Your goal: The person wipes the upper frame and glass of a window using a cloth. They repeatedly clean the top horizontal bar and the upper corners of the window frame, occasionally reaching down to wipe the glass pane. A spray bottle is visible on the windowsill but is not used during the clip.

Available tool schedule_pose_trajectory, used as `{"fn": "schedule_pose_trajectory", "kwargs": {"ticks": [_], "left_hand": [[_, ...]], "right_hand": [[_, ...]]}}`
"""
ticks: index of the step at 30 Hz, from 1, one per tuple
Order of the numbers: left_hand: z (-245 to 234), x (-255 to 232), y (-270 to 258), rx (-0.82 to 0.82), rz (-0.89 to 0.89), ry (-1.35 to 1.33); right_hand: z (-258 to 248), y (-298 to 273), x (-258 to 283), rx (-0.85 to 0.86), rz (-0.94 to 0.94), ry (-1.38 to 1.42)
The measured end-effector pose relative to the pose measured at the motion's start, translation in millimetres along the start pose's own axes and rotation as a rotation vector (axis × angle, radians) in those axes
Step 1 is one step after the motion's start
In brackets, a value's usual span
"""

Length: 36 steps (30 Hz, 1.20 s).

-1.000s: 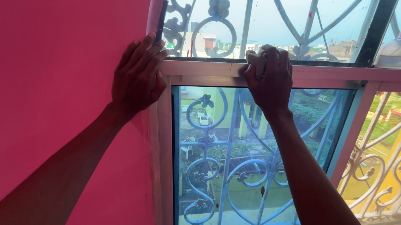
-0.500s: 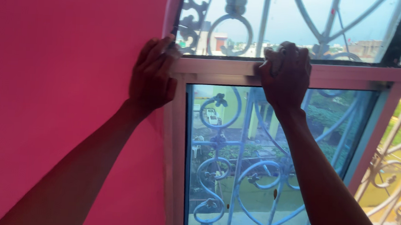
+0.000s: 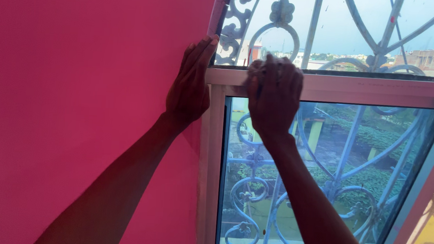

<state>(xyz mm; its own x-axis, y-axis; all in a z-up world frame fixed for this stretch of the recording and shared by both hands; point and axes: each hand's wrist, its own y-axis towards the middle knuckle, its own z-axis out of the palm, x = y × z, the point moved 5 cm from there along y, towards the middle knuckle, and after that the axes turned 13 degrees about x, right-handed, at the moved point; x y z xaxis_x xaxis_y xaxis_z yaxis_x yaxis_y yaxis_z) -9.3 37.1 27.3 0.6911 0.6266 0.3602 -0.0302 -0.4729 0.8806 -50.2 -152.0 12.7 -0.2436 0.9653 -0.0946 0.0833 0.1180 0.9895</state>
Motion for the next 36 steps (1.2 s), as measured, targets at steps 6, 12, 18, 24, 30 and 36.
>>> {"fn": "schedule_pose_trajectory", "kwargs": {"ticks": [6, 12, 18, 24, 30, 36], "left_hand": [[3.4, 7.8, -1.8, -0.019, -0.022, -0.067], [-7.2, 2.8, -2.6, -0.041, -0.013, -0.118], [-15.2, -6.3, -3.8, -0.008, 0.061, -0.235], [-19.4, -9.3, -3.0, -0.013, 0.098, -0.256], [-24.7, -12.9, -3.7, 0.022, 0.076, -0.271], [-22.2, -13.6, -2.9, 0.015, 0.064, -0.233]], "right_hand": [[8.3, 7.9, 44.4, 0.031, -0.089, 0.067], [19.2, 2.9, 76.8, 0.036, -0.167, 0.152], [16.7, -5.4, 75.1, 0.088, -0.183, 0.232], [14.7, -19.0, 79.2, 0.088, -0.174, 0.28], [19.8, -49.8, 85.8, 0.113, -0.244, 0.252], [17.5, -52.4, 76.1, 0.116, -0.331, 0.257]]}}
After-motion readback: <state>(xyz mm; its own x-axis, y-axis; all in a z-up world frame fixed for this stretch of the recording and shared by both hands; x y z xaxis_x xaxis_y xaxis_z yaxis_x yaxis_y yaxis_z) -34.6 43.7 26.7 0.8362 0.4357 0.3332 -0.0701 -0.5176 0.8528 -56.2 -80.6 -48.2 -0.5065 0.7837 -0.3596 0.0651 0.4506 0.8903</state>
